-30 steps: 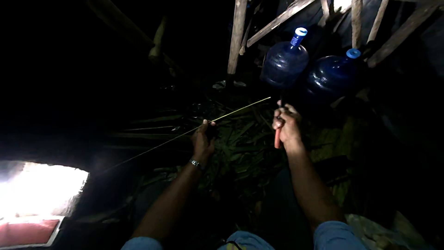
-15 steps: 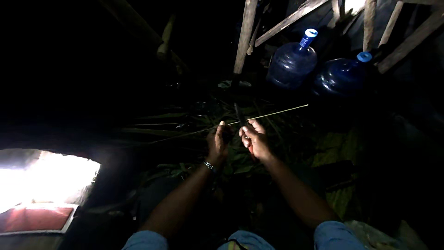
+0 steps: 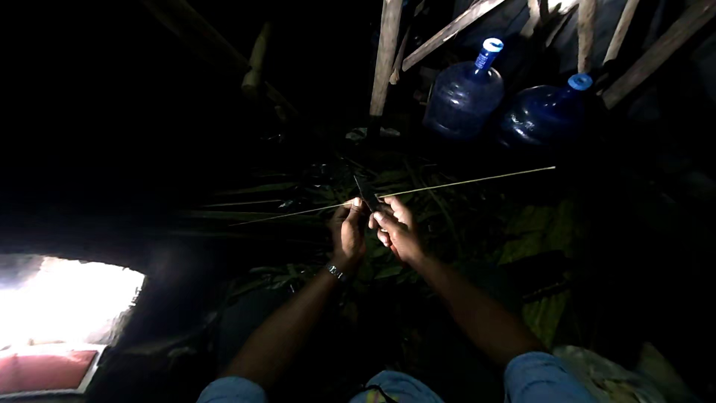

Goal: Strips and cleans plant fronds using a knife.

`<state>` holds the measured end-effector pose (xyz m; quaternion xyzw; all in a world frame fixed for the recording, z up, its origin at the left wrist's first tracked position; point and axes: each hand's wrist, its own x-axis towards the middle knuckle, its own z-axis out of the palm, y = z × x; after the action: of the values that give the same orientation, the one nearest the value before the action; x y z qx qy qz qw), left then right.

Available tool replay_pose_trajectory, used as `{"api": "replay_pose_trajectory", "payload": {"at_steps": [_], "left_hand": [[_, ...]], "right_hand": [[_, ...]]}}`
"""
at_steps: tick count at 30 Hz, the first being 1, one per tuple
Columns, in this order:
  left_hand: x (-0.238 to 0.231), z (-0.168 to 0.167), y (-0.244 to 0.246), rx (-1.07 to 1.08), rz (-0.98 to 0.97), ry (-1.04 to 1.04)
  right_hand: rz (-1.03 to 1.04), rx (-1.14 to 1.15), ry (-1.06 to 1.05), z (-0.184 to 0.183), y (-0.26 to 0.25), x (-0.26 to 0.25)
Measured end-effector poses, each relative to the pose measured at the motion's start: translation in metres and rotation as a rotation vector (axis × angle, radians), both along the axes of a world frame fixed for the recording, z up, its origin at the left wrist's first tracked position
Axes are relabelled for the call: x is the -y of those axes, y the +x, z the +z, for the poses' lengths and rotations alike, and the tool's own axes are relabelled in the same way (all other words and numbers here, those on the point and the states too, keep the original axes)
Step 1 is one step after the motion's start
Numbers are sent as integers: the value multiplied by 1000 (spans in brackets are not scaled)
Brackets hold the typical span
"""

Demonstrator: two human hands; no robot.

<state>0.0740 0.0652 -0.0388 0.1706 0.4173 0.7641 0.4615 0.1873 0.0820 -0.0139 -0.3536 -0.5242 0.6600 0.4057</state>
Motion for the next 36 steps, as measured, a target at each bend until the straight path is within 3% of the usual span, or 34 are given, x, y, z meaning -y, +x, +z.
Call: {"api": "replay_pose_trajectory", "payload": {"at_steps": [14,22,26,31,36], "left_hand": [[1,7,-12,65,-32,75],[3,14,-11,101,-29,10],[1,14,-23,181,-5,-130],[-4,11,-33,231,-10,-105],[-5,11,-27,128,-10,-124]], "right_hand": [[-293,-177,18,10,35,-32],[-315,-157,97,8,42,-38],[-445,-120,85,21,63,-50],[-595,-202,58,32,92,-62],[-504,-172,59,23,80,-52]]}}
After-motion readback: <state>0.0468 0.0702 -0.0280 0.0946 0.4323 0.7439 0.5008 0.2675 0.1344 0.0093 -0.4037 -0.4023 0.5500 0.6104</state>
